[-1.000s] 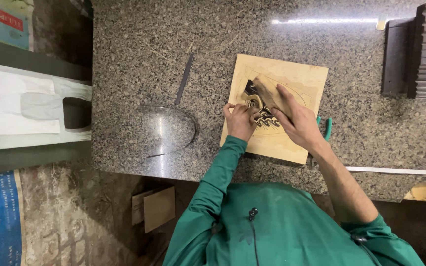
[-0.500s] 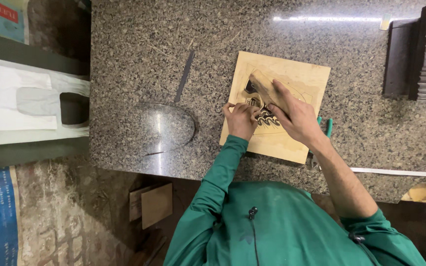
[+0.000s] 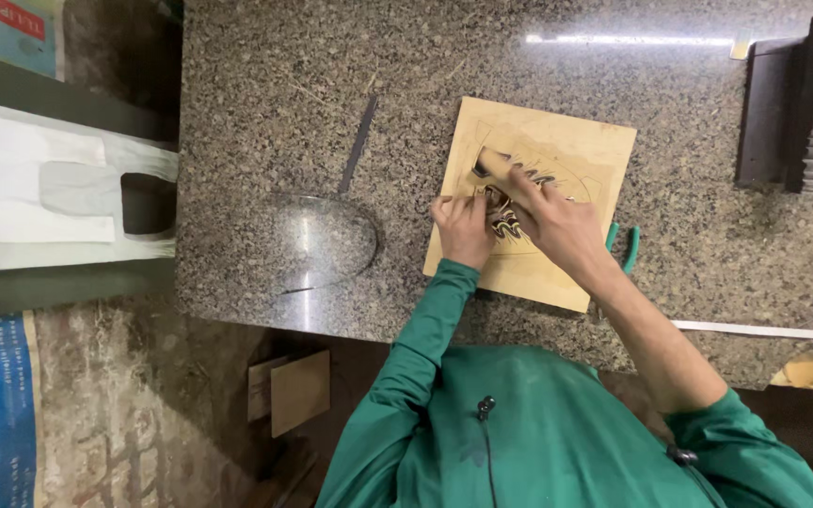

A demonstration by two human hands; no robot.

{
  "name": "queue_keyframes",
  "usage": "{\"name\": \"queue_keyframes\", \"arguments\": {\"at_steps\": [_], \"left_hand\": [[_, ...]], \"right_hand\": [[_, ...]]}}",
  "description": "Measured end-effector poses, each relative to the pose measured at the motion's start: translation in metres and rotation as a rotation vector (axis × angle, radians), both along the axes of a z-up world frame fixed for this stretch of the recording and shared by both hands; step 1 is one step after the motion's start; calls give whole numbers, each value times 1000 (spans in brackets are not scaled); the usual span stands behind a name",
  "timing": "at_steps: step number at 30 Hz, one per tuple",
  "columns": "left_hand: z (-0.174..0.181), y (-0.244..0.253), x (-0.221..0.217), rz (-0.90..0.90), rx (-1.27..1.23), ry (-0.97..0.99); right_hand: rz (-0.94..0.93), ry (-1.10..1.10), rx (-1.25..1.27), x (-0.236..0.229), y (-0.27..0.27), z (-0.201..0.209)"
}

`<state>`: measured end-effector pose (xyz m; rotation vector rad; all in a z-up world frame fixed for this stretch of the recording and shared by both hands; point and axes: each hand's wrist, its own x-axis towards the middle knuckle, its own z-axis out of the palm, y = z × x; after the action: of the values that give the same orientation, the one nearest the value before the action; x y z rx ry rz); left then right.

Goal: The person assembles a wooden puzzle or decorative piece by hammering a small metal component into a pre-cut slot on a wooden board. They use pliers to adjust the metal piece and a hammer to secure it, then place a decorative wooden overlay on top and tap it into place.

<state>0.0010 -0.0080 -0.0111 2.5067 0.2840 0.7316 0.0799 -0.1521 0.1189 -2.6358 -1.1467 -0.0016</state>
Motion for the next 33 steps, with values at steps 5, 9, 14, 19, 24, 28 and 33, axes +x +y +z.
{"name": "queue_keyframes", "arguments": {"at_steps": [5, 9, 14, 19, 24, 28, 33], "left_hand": [[-18, 6, 13, -56, 88, -99], [-32, 1, 2, 1, 36, 28], [-20, 4, 11, -25, 38, 53], [-23, 5, -1, -37, 58, 71], [-1, 13, -15, -78, -7, 2], [2, 22, -49, 16, -120, -7], [-16, 24, -59, 1, -417, 22]], "right_hand": [[54, -99, 322, -5, -22, -1], [-88, 94, -69, -26, -14, -22], [-73, -113, 355, -39, -32, -21], [-120, 82, 9, -47, -24, -41], [-115, -121, 550, -65, -37, -23], [-131, -12, 143, -64, -26, -29], [-66, -192, 577, -78, -32, -19]]}}
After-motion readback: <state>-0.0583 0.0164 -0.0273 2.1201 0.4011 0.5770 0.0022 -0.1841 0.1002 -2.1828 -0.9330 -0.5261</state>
